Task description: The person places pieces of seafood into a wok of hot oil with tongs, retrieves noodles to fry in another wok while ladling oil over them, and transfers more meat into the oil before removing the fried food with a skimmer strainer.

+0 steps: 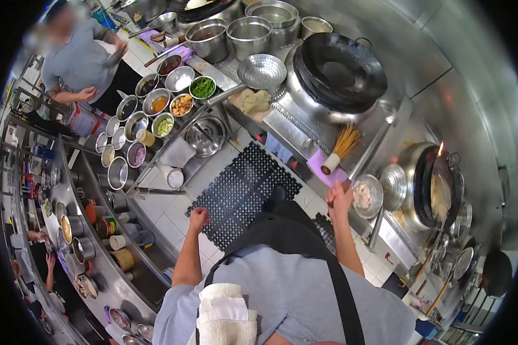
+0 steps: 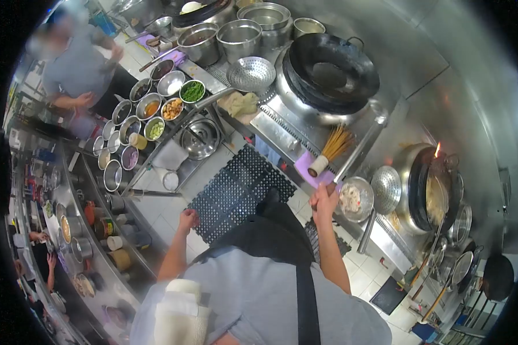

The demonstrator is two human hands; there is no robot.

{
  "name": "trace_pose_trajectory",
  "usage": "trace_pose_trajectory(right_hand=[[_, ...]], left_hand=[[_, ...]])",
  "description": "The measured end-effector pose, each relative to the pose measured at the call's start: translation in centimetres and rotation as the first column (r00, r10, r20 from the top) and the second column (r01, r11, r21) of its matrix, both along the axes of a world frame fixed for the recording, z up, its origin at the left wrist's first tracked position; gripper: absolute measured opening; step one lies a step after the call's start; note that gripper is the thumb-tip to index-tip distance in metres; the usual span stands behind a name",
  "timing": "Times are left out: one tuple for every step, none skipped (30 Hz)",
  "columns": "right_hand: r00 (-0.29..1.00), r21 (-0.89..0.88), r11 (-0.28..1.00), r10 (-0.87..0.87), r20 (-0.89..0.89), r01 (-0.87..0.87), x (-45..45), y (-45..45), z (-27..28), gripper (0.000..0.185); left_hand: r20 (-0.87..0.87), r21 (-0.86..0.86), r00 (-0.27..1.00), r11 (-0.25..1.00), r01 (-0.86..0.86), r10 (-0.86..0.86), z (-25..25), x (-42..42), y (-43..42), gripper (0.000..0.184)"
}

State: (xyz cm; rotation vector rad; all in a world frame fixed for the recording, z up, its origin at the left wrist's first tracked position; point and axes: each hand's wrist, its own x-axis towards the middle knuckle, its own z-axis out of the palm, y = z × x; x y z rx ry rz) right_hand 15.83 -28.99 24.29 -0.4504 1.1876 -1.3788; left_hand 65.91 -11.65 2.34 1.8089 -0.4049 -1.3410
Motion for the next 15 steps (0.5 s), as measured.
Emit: trace_pose_trajectory(right_hand=[[0.998,-0.012,0.999,0.044,-0.042,-0.045,0.1,-0.2,0.1,0.015],[0.990,0.001,0.995,0.099,-0.097,-0.100,-0.2,-1.6,-0.1,0.016],[0.976,0.029,0.988,0.153,-0.152,-0.150,-0.8,-3.1,-0.2,0.019],[0.946,0.025,0.996,0.085,-0.313,-0.081,-1.4,-5.2,-0.7,0.018],[0.919,0.007,1.000,0.027,-0.393,-0.026,-1.1,-6.7,-0.2,0.016],[0.883,-0.027,0.999,-0.038,-0.468,0.028,-0.4,-8.8,1.1,0.015],[0.837,-0.074,0.994,-0.106,-0.537,0.078,0.4,-11.1,2.5,0.013],[0.853,-0.054,0.996,-0.083,-0.516,0.065,1.2,-12.7,3.8,0.010],[0.895,-0.073,0.997,-0.026,-0.445,-0.007,1.4,-14.2,4.2,0.011],[0.928,-0.097,0.993,0.029,-0.372,-0.070,1.6,-15.5,4.4,0.013],[0.950,-0.123,0.984,0.086,-0.302,-0.129,1.8,-16.7,4.9,0.014],[0.947,-0.076,0.972,0.198,-0.254,-0.224,2.2,-18.1,6.4,0.019],[0.910,-0.086,0.968,0.188,-0.369,-0.235,2.9,-19.6,7.6,0.022],[0.861,-0.100,0.963,0.173,-0.478,-0.249,4.0,-21.2,8.6,0.025],[0.801,-0.115,0.957,0.153,-0.579,-0.266,5.1,-23.1,9.5,0.027]], left_hand=[[0.017,0.048,0.999,0.998,0.044,-0.045,-0.6,-0.1,0.0,0.013],[0.039,0.082,0.995,0.993,0.085,-0.089,-1.1,0.0,-0.6,0.013],[0.057,0.130,0.989,0.983,0.127,-0.135,-1.7,0.0,-0.6,0.014],[0.032,0.159,0.993,0.981,0.108,-0.114,-2.6,-0.4,0.1,0.016],[0.007,0.190,0.996,0.978,0.091,-0.094,-3.1,-0.9,0.9,0.017],[-0.078,0.233,0.993,0.966,0.108,-0.092,-1.6,-1.5,1.2,0.017],[-0.162,0.266,0.983,0.956,0.127,-0.086,-0.6,-2.0,1.0,0.017],[-0.139,0.308,0.986,0.942,0.131,-0.092,-0.5,-2.5,0.9,0.017],[-0.117,0.353,0.988,0.925,0.140,-0.105,-0.3,-2.8,0.8,0.016],[-0.096,0.397,0.987,0.905,0.153,-0.125,-0.3,-2.7,0.0,0.016],[-0.105,0.413,0.986,0.896,0.165,-0.134,-0.2,-2.5,-0.8,0.016],[-0.117,0.427,0.983,0.887,0.176,-0.139,0.3,-2.7,-1.5,0.015],[-0.128,0.436,0.981,0.881,0.185,-0.142,-0.9,-2.6,-2.0,0.015],[-0.132,0.476,0.983,0.861,0.178,-0.131,-2.6,-2.4,-3.6,0.016],[-0.177,0.453,0.976,0.871,0.193,-0.125,-4.7,-1.7,-4.5,0.016]])
